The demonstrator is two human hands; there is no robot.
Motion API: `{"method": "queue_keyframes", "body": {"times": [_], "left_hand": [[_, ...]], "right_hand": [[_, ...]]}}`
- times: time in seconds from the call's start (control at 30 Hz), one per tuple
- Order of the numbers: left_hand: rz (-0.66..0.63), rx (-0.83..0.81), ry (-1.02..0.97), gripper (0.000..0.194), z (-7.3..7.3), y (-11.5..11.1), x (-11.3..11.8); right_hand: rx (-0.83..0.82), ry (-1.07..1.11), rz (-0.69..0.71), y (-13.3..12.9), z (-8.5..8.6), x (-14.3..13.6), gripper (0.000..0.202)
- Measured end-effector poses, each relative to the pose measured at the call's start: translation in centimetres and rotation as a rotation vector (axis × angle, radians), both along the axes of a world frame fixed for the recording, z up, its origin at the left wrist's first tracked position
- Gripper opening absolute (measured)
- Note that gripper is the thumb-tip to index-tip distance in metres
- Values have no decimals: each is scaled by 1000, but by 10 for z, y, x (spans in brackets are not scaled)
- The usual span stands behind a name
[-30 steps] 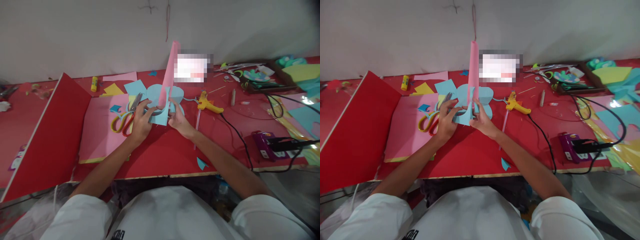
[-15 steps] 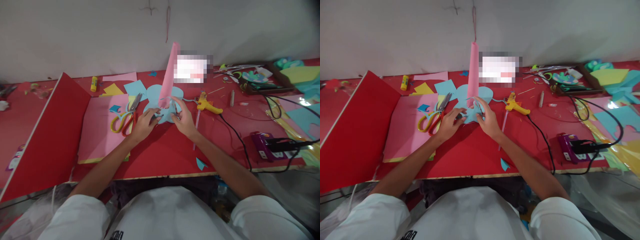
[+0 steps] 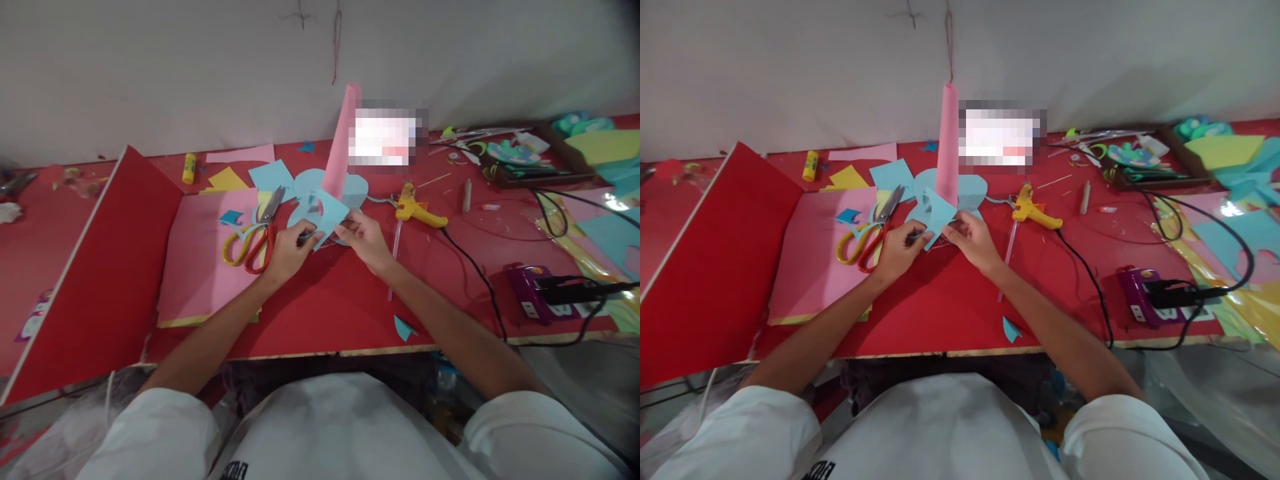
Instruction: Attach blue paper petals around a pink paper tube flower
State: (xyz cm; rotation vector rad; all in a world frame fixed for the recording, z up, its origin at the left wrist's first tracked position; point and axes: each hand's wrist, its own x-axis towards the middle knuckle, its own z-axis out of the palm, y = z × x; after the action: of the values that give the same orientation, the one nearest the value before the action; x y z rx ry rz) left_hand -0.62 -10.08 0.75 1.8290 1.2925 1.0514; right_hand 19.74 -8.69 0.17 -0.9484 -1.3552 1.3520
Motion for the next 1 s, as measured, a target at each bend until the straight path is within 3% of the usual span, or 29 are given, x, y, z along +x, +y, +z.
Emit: {"method": "queue_keyframes", "body": {"times": [0.23,0.33,0.5,1.0], "left_hand": [[-216,-106,114,32,1,-7,6],[-166,-126,65,28,3,-10,9],[-144,-115,34,27,6,-12,12],[-285,-176,11,21,3,-12,12]], "right_hand": [[124,-189,-79,1,1,3,53],[164,-281,-83,-2,4,3,55],[170,-366,39,-6,4,1,58],[184,-369,-94,-6,10,5,57]]}}
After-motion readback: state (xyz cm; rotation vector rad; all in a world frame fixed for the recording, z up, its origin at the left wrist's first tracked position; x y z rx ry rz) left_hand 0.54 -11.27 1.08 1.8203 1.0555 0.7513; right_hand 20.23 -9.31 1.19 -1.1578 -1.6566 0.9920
